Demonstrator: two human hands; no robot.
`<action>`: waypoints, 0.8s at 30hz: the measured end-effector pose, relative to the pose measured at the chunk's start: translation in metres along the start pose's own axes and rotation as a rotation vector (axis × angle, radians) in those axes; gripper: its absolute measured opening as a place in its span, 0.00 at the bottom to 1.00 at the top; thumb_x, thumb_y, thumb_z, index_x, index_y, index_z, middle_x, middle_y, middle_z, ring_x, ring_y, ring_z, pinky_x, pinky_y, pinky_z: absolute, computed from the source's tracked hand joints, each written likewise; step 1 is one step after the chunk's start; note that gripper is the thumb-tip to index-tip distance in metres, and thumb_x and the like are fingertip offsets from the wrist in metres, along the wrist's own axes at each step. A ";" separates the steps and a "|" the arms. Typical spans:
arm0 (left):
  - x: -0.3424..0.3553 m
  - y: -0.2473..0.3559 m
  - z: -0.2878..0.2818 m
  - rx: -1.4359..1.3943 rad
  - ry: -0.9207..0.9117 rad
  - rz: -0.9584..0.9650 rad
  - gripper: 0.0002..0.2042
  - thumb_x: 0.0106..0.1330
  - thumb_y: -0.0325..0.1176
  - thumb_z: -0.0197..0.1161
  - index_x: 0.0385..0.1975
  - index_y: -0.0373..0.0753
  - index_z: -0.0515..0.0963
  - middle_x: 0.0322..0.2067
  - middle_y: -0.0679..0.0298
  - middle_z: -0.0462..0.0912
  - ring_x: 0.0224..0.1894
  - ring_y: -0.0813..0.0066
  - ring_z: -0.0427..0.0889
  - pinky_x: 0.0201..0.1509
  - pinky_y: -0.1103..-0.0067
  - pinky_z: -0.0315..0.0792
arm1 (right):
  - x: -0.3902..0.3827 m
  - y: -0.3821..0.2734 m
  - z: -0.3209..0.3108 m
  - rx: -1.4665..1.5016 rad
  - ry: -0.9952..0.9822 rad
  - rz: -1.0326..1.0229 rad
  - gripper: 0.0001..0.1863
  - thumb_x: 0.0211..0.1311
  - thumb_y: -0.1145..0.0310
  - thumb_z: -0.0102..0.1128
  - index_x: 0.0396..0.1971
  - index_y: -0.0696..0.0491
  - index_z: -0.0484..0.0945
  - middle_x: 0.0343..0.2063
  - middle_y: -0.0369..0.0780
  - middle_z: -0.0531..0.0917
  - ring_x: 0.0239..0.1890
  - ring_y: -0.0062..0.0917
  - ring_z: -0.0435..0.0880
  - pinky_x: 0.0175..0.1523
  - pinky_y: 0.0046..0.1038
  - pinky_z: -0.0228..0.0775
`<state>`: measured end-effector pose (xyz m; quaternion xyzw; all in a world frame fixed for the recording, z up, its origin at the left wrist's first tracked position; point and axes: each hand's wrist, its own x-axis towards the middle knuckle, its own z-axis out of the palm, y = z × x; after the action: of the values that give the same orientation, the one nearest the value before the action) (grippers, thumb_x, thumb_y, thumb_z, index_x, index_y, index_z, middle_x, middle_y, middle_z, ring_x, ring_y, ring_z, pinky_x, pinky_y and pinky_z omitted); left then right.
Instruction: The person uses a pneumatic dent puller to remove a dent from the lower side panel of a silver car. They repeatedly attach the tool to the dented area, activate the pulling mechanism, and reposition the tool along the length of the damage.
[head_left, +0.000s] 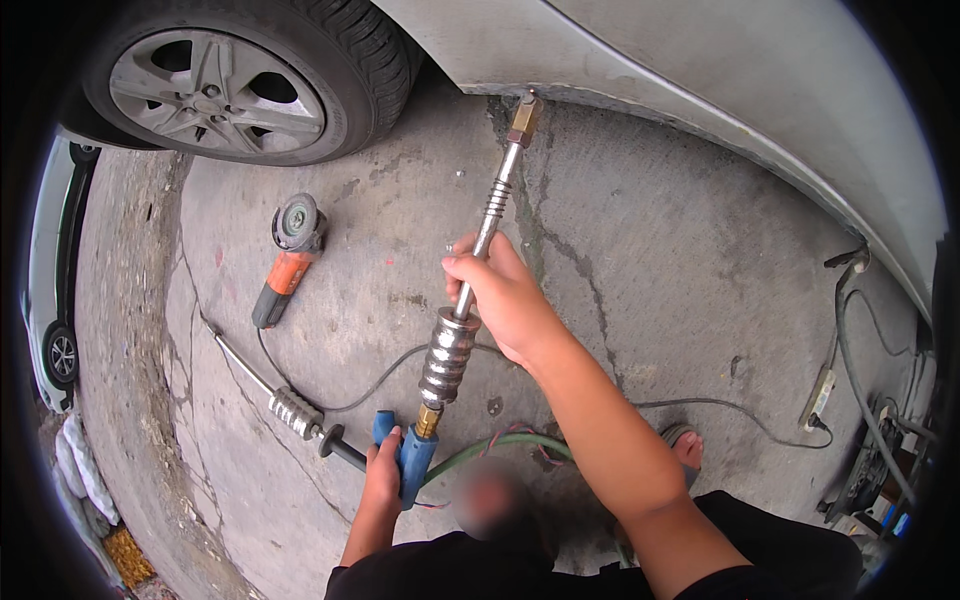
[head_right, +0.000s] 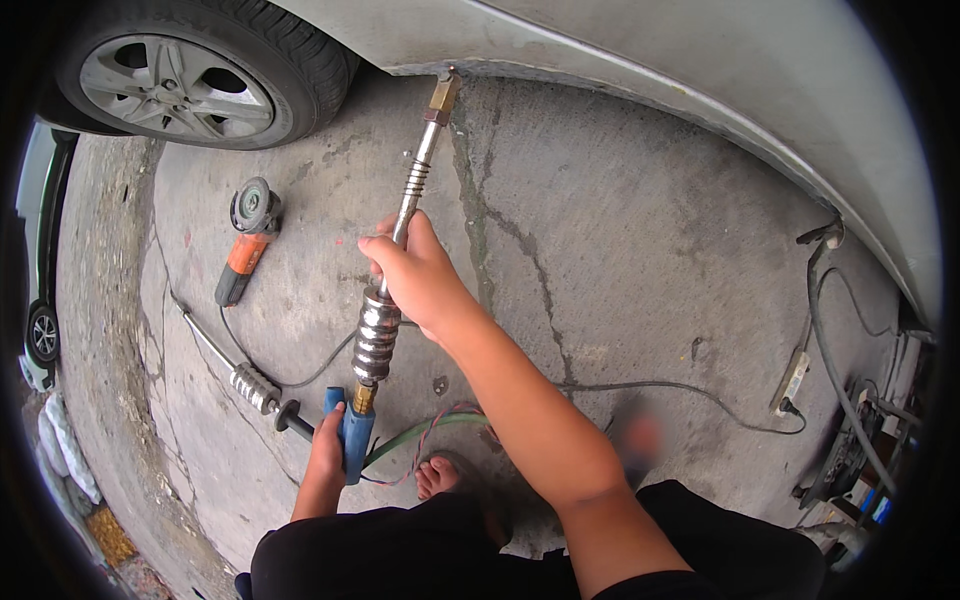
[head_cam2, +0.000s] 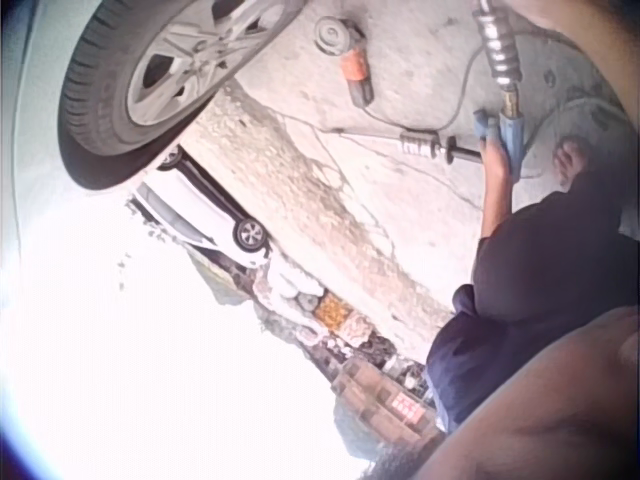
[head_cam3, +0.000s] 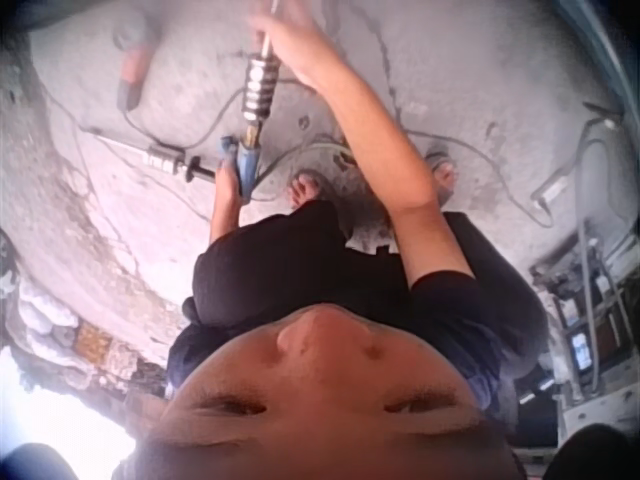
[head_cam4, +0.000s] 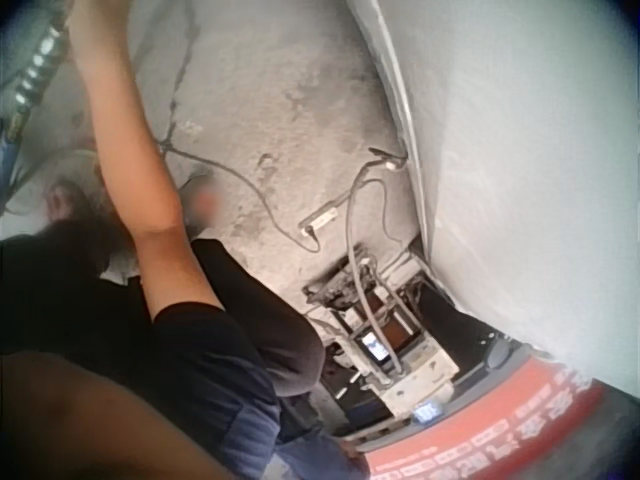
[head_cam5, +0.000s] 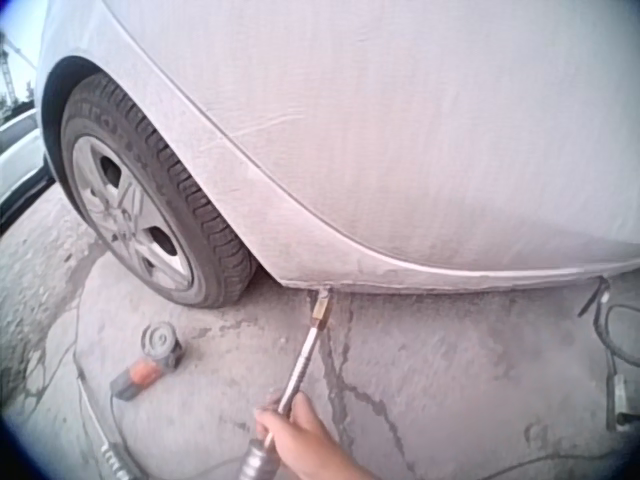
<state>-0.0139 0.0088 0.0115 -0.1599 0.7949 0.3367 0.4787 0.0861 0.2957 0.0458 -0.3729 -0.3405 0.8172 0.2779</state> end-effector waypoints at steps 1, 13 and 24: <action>0.004 -0.003 -0.004 -0.052 -0.026 -0.006 0.26 0.66 0.50 0.57 0.49 0.30 0.69 0.37 0.57 0.78 0.33 0.70 0.78 0.34 0.76 0.73 | 0.000 0.005 0.002 -0.035 0.012 -0.046 0.12 0.62 0.67 0.58 0.40 0.49 0.66 0.27 0.34 0.73 0.30 0.18 0.74 0.32 0.25 0.65; -0.008 -0.003 0.006 0.022 0.037 0.058 0.33 0.61 0.53 0.62 0.52 0.26 0.65 0.38 0.54 0.77 0.35 0.68 0.79 0.40 0.72 0.75 | 0.020 0.004 0.003 0.106 0.062 0.076 0.06 0.54 0.78 0.57 0.29 0.57 0.68 0.18 0.40 0.77 0.17 0.25 0.77 0.22 0.28 0.69; -0.003 -0.012 0.000 -0.014 0.035 0.068 0.31 0.62 0.50 0.62 0.51 0.26 0.66 0.38 0.53 0.76 0.36 0.67 0.79 0.38 0.74 0.75 | 0.005 -0.008 0.026 0.325 0.232 0.241 0.13 0.63 0.56 0.51 0.23 0.46 0.65 0.14 0.30 0.66 0.17 0.18 0.65 0.25 0.23 0.61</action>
<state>-0.0056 0.0004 0.0098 -0.1420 0.8057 0.3558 0.4519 0.0648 0.2952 0.0628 -0.4528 -0.1231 0.8401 0.2721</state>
